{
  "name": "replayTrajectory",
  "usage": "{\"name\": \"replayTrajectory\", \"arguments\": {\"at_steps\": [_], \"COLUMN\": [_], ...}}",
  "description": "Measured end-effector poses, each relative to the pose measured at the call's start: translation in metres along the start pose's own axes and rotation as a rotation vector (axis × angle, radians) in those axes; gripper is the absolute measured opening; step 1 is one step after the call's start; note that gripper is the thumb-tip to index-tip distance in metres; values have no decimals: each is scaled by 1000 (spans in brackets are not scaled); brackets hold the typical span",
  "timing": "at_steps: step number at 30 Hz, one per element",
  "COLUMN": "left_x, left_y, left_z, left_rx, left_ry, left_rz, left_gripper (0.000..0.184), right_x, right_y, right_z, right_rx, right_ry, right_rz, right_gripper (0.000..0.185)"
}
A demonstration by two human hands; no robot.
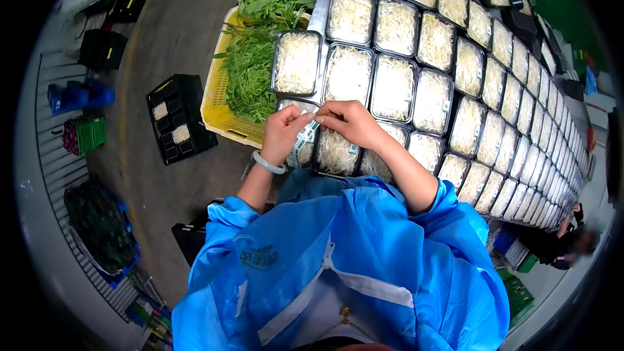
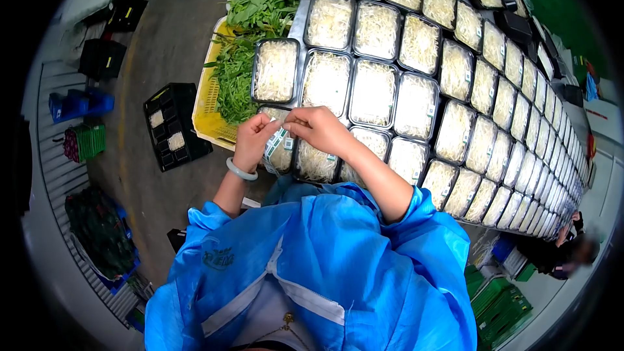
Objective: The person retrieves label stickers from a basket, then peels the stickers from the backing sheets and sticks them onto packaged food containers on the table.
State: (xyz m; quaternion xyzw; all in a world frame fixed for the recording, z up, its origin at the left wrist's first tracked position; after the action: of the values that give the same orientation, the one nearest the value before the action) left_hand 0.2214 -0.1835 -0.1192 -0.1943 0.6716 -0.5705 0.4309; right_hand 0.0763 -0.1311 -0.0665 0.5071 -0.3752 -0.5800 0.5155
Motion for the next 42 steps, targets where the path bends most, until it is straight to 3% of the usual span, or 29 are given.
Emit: {"name": "replayTrajectory", "arguments": {"at_steps": [5,9,15,18,20,22,29,30,35,37,38,40,42], "left_x": [-9,-15,-22,-24,-25,-25,-21,-21,-13,-6,-4,4,15], "left_y": [0,-22,3,17,8,7,6,6,-9,-20,-23,-38,-47], "left_z": [15,13,53,78,82,85,57,56,46,47,48,36,18], "left_rx": [150,-233,36,-4,-123,-177,-193,-185,-79,-78,-79,-67,-33], "left_ry": [37,-77,-148,-364,-406,-425,-310,-320,-339,-369,-391,-365,-292], "left_rz": [-30,17,38,30,26,36,74,78,69,-7,-32,-36,-54], "left_gripper": [16,5,23,32,31,30,27,27,27,28,29,30,31], "right_x": [4,13,32,56,76,96,123,126,133,120,110,74,44], "right_y": [9,3,2,-54,-86,-113,-136,-120,-93,-58,-50,-15,6], "right_z": [-18,-27,-47,-31,-2,7,17,24,33,41,32,8,9], "right_rx": [-121,-102,-146,115,433,584,-1,-289,-687,-540,-42,331,84], "right_ry": [21,10,97,-117,-296,-413,-475,-500,-425,-404,-244,32,36], "right_rz": [75,3,53,-128,-294,-320,-513,-450,-329,-137,-169,-133,93], "right_gripper": [18,17,12,13,22,24,25,26,25,36,40,35,22]}}
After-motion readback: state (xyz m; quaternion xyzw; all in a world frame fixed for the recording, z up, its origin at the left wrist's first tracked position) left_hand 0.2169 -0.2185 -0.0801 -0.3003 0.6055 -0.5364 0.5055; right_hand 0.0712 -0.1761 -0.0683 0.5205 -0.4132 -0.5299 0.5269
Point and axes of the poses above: each hand's wrist, its own x-axis towards the middle knuckle, its own z-axis out of the back of the hand, y = z × x, the point moved 9 cm from there along x, towards the middle knuckle
